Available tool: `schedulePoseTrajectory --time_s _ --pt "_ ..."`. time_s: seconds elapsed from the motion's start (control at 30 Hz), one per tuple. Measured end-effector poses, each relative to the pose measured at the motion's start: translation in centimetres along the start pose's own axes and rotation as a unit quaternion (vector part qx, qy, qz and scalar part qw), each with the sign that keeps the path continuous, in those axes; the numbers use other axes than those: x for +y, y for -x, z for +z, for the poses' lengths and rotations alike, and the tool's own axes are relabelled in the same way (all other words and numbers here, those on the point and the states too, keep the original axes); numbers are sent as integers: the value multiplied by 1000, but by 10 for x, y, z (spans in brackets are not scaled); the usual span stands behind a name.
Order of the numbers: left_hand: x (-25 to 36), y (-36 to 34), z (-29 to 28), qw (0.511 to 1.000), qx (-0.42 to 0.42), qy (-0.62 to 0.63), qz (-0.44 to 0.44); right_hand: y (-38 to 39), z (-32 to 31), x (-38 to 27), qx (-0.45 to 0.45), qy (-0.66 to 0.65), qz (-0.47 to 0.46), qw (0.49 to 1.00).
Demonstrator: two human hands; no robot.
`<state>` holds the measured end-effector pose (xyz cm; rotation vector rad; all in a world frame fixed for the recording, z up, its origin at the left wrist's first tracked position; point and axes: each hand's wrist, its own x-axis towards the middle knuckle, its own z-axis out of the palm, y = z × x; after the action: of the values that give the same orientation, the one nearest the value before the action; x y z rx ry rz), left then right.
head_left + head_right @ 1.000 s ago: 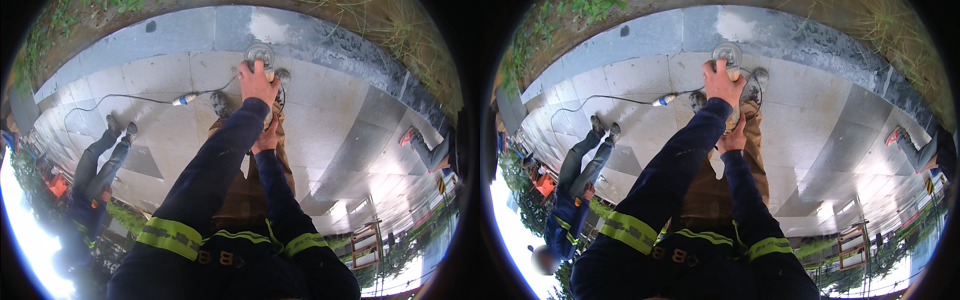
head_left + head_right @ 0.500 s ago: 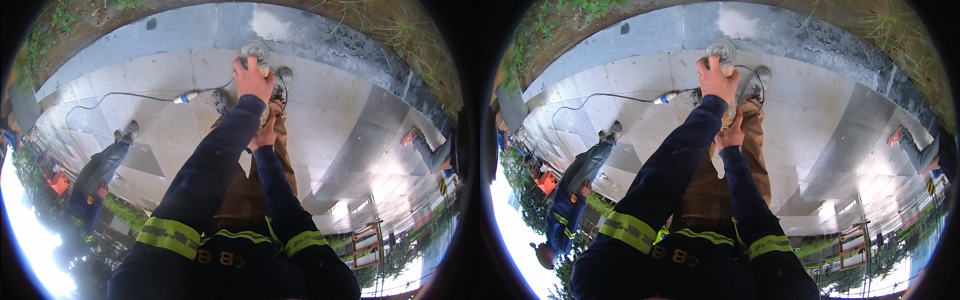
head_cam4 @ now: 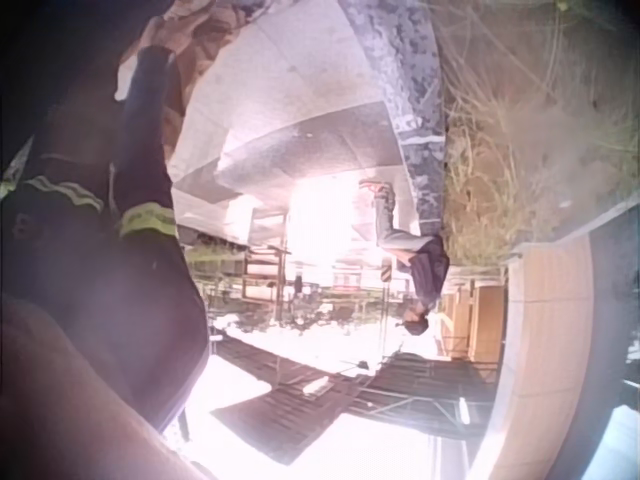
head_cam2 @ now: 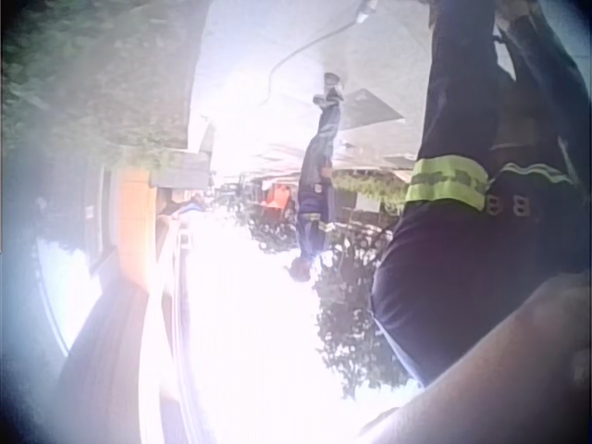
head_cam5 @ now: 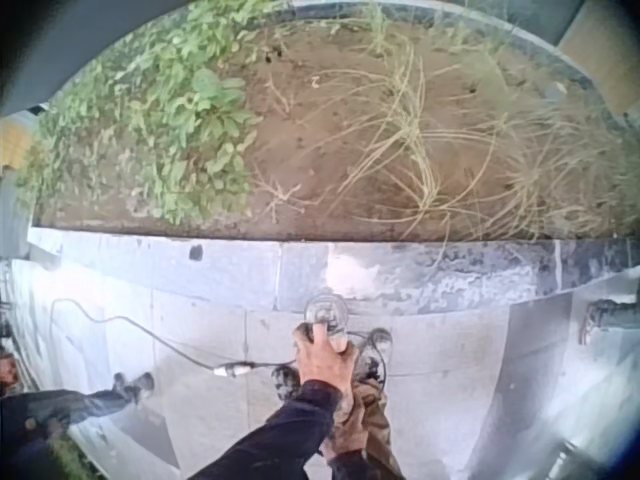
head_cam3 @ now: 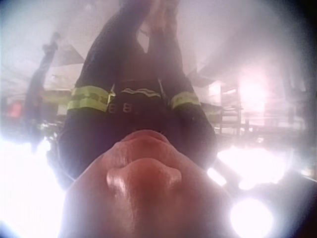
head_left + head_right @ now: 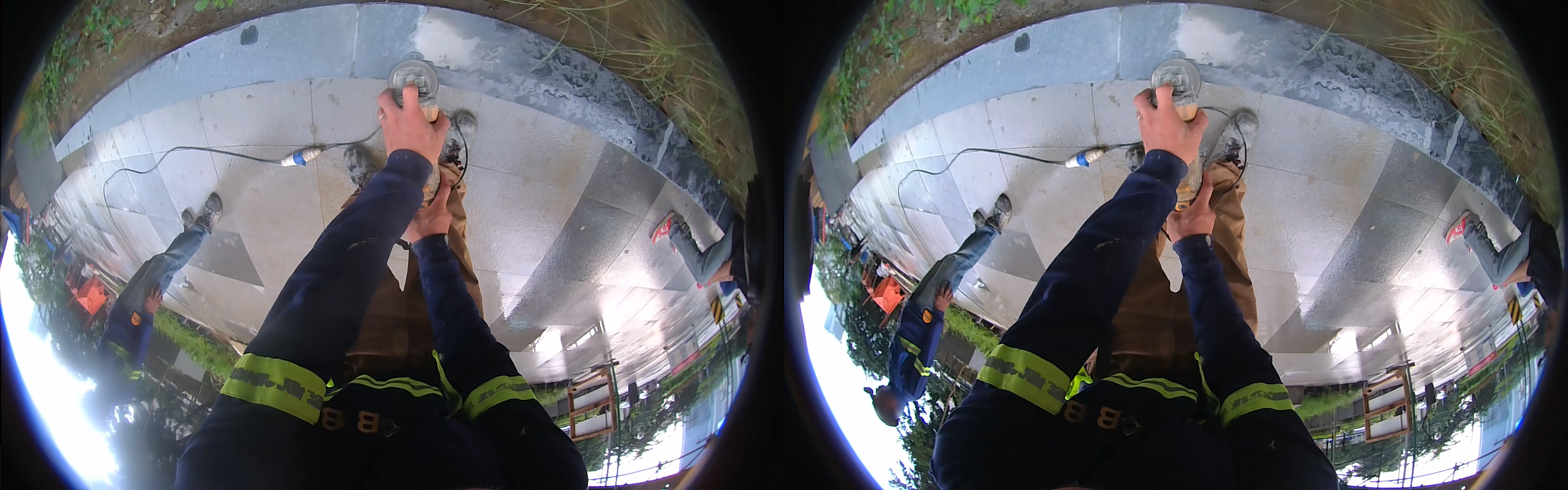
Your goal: The person uses an angle grinder to grind a section of a concrete curb. They hold the tool with both hands and move it along the edge of the curb, generating dust.
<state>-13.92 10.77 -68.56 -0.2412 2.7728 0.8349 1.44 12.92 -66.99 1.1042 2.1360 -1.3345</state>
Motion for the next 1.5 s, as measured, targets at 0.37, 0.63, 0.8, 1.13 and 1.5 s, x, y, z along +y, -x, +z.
schedulePoseTrajectory --time_s 0.37,0.63,0.8,1.13,1.5 --pt "1 0 -5 1000 -4 -3 -27 3 -5 -9 -16 19 14 1000" --pt "8 -6 -3 997 -65 -30 -15 2 -3 -13 3 -3 41 999" --pt "5 -15 -7 1000 15 -8 -15 -8 0 -17 -10 11 9 1000" --pt "7 -13 -4 1000 -8 -13 -7 -6 -4 -19 -11 19 16 1000" --pt "16 -21 -5 1000 -16 -1 -19 -13 -9 -24 4 -5 -6 1000"
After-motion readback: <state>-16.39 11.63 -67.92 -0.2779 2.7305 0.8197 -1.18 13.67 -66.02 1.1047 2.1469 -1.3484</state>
